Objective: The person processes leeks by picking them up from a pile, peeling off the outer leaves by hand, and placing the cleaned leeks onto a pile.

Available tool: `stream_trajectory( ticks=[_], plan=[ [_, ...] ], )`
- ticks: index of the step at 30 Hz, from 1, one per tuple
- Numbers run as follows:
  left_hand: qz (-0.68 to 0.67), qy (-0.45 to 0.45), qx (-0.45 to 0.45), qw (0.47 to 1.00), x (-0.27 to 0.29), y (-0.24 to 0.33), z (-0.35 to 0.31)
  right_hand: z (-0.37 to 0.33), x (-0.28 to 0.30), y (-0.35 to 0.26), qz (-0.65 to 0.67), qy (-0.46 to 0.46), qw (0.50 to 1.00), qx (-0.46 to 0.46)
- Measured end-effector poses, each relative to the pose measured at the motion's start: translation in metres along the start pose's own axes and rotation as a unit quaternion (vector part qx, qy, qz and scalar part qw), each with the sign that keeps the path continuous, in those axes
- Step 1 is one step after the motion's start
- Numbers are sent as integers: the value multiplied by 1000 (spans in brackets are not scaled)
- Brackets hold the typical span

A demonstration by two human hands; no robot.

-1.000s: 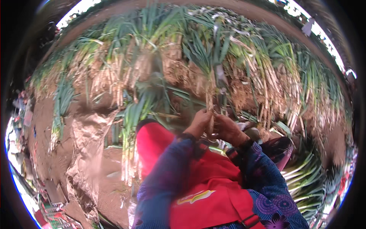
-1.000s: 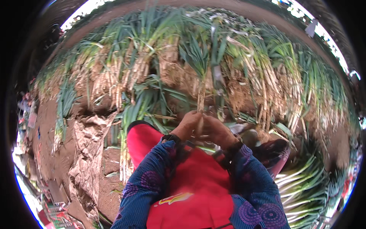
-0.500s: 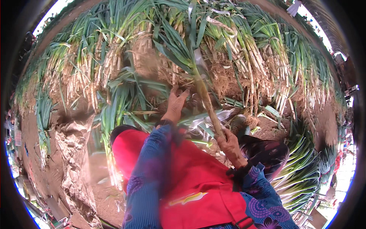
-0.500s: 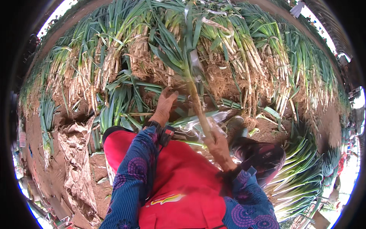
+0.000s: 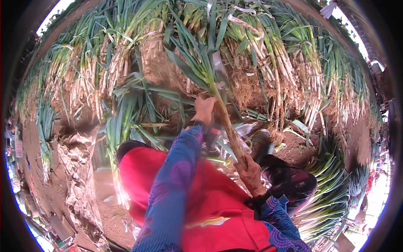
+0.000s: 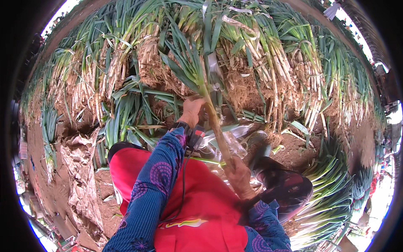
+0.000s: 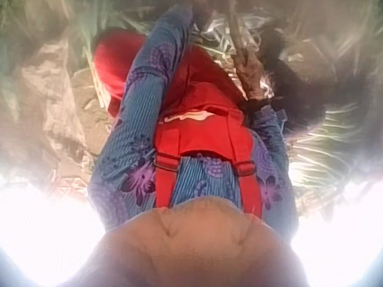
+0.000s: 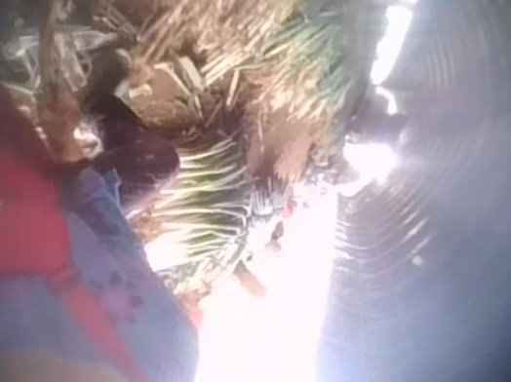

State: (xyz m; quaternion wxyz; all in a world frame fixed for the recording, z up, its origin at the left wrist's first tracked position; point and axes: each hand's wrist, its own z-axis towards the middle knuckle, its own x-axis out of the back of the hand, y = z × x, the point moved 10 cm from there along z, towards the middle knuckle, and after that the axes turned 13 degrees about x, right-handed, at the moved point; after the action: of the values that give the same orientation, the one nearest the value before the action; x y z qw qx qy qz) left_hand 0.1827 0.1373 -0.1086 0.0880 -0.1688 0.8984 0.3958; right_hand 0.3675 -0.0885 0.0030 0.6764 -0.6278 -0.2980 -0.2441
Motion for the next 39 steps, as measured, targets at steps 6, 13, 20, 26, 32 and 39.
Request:
stream_trajectory(
  ticks=[6,13,20,26,32,39],
  plan=[
    [-142,-100,-19,985,-17,-2,-60,-11,-33,46,277,-25,942,-189],
    [-199,-222,-86,951,-32,65,-173,1,-47,65,361,-36,892,-269],
    [-77,-38,-390,917,61,211,-220,0,-37,87,338,-14,918,-208],
    [687,54,-49,723,97,23,-78,11,-11,30,333,-17,932,-143],
    [114,-61,96,987,24,-26,-43,-12,25,20,230,22,968,-98],
    [-133,-148,77,977,-24,10,-20,-29,52,-16,89,39,995,-30]
  ],
)
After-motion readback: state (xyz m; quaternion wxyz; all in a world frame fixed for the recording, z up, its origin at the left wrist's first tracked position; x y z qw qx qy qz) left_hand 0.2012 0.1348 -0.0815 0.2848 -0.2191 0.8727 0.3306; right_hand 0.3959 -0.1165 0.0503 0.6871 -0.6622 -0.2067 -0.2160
